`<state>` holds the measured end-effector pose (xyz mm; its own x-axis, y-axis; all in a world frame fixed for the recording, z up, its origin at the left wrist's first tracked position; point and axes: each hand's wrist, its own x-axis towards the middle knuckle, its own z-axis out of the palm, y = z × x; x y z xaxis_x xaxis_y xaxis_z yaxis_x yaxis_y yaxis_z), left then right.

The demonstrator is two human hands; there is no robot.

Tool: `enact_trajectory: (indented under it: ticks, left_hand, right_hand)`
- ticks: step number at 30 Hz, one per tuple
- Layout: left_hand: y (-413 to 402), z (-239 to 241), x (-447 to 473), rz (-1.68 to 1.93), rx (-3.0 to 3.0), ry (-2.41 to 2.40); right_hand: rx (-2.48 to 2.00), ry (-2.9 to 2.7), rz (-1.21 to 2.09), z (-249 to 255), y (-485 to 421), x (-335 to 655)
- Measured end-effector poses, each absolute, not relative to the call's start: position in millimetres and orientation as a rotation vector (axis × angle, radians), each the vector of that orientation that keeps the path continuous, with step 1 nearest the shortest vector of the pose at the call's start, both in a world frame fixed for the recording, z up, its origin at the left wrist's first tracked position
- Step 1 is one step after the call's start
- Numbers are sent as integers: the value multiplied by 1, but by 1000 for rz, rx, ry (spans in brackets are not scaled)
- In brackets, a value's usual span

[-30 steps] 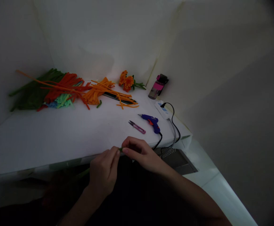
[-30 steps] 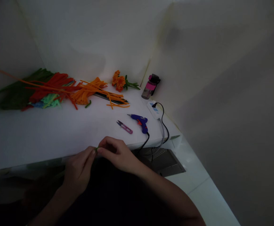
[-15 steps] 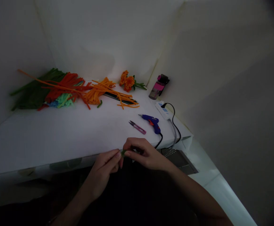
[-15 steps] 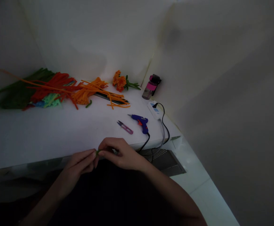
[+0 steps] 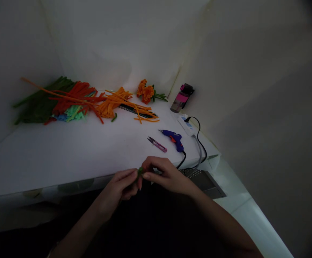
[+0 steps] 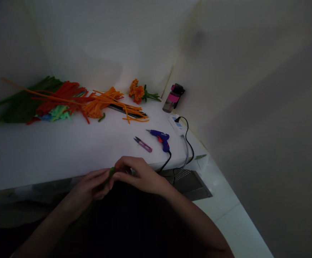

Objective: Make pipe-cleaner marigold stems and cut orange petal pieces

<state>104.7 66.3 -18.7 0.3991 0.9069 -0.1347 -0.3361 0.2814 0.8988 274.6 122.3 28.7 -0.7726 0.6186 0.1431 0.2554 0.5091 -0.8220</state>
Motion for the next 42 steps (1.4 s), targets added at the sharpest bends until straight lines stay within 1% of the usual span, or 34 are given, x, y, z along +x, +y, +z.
enact_trajectory:
  ticks: [4, 7, 18, 23, 27, 30, 36, 42]
  left_hand:
    - [66, -19, 107, 1041, 1069, 838]
    - [65, -20, 108, 1042, 1123, 874]
    - [56, -16, 113, 1070, 1018, 762]
    - [55, -16, 116, 1079, 1098, 813]
    - [49, -13, 118, 1067, 1171, 870]
    - [45, -10, 116, 1074, 1237, 853]
    - [39, -9, 112, 1016, 1311, 668]
    - [30, -9, 116, 1058, 1305, 692]
  right_hand:
    - [-776, -2280, 974, 24, 117, 270]
    - [-749, -2279, 905, 23, 115, 268]
    - [-724, -2208, 960, 27, 108, 269]
    - [-735, -2210, 922, 27, 103, 271]
    - [-713, -2252, 830, 29, 98, 275]
    - [-663, -2258, 889, 32, 97, 277]
    - [-613, -2210, 1076, 36, 98, 278]
    - [-528, -2199, 1056, 36, 90, 279]
